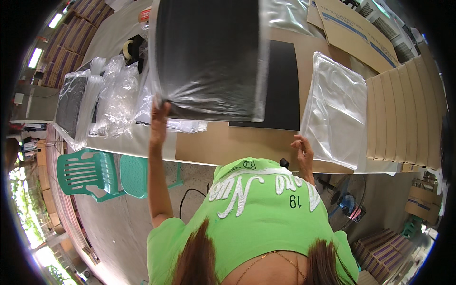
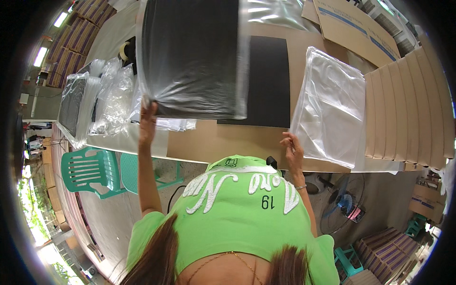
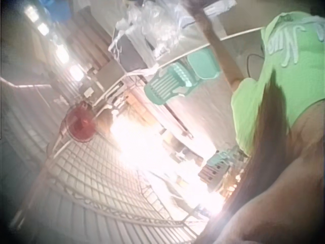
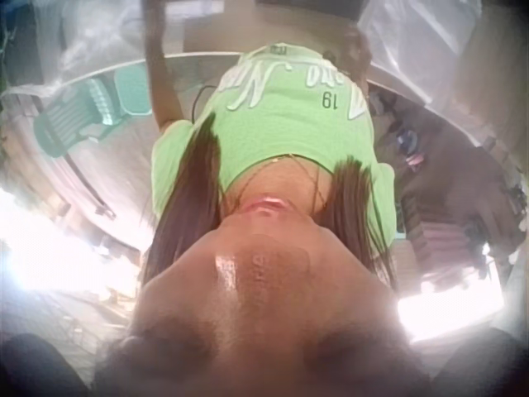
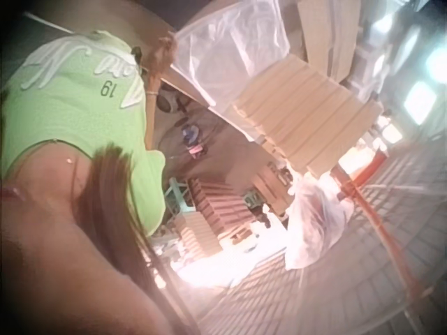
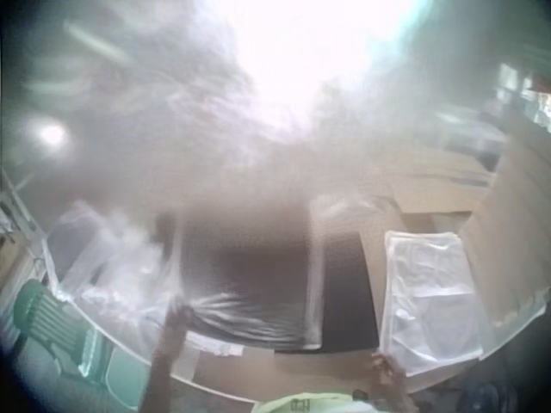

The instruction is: The person places black and white rectangular boards into individual plastic sleeves by hand. They slide each board into a sleeve, smooth the plastic, and place the sleeved board onto a stack on the table.

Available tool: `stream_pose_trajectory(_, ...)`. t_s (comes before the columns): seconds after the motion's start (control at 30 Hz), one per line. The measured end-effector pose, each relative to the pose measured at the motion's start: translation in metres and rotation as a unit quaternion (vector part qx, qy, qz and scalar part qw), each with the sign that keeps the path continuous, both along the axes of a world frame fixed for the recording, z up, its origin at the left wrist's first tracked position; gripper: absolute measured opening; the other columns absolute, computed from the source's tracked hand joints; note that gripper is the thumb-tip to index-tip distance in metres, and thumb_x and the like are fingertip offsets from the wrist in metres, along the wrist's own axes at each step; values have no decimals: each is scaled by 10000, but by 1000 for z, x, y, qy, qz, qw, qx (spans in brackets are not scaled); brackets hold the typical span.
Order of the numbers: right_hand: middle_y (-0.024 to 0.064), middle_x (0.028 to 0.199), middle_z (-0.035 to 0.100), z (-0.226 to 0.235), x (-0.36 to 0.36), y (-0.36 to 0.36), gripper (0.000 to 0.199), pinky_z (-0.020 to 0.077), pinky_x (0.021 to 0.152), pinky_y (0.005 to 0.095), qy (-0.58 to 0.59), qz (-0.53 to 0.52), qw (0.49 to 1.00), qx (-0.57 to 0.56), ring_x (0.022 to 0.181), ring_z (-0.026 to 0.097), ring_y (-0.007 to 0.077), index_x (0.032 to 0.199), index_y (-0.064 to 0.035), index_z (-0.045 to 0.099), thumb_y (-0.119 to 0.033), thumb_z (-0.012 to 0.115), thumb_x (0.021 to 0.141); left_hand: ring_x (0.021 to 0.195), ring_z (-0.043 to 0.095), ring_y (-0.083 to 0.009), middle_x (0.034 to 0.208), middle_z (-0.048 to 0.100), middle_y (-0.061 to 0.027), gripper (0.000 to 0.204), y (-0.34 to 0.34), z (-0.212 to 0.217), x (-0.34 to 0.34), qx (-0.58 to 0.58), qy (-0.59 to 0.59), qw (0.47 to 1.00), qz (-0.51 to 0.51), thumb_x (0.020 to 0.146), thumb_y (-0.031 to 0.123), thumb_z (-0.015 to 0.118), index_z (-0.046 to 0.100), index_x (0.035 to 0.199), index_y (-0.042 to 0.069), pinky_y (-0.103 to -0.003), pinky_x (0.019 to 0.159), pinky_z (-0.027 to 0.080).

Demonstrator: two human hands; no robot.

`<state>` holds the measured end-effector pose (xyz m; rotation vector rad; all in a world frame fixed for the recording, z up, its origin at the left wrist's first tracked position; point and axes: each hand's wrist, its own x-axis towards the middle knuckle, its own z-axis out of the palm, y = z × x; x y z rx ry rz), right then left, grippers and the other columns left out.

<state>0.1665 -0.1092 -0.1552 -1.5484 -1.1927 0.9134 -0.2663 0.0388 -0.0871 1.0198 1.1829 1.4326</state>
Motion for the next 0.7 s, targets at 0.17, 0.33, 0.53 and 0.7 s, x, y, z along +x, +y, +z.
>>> stream_pose_trajectory(0.17, 27, 782, 572, -9, 24, -8, 370, 472, 715, 234, -26, 22, 999, -25, 757, 579, 95, 1041, -16, 593, 169, 423, 769, 1170, 451, -144, 1303, 467, -16, 537, 14, 0, -104, -123, -58, 988, -72, 898, 143, 556, 333, 1383, 85, -295, 987, 348)
stream_pose_trajectory(0.33, 25, 734, 567, -13, 28, -5, 257, 456, 618, 230, -58, 15, 998, -25, 665, 555, 90, 997, -22, 610, 103, 483, 812, 1140, 479, -153, 1293, 476, -56, 511, 23, -18, -161, -171, 51, 980, -91, 917, 127, 513, 320, 1386, 66, -284, 970, 376)
stream_pose_trajectory(0.53, 29, 673, 554, -18, 28, 1, 108, 422, 547, 235, -56, 15, 996, -62, 579, 507, 91, 959, -31, 620, -36, 552, 874, 1120, 495, -172, 1278, 486, -89, 473, 35, -45, -182, -134, 156, 976, -77, 903, 96, 504, 376, 1355, 37, -287, 959, 389)
stream_pose_trajectory(0.7, 36, 686, 546, -15, 29, 15, 121, 434, 564, 258, -130, -13, 991, -16, 586, 504, 117, 981, -34, 611, -46, 548, 879, 1079, 503, -270, 1104, 556, -143, 441, 47, -40, -151, -99, 692, 710, 85, 866, 135, 545, 480, 1302, 123, -360, 946, 391)
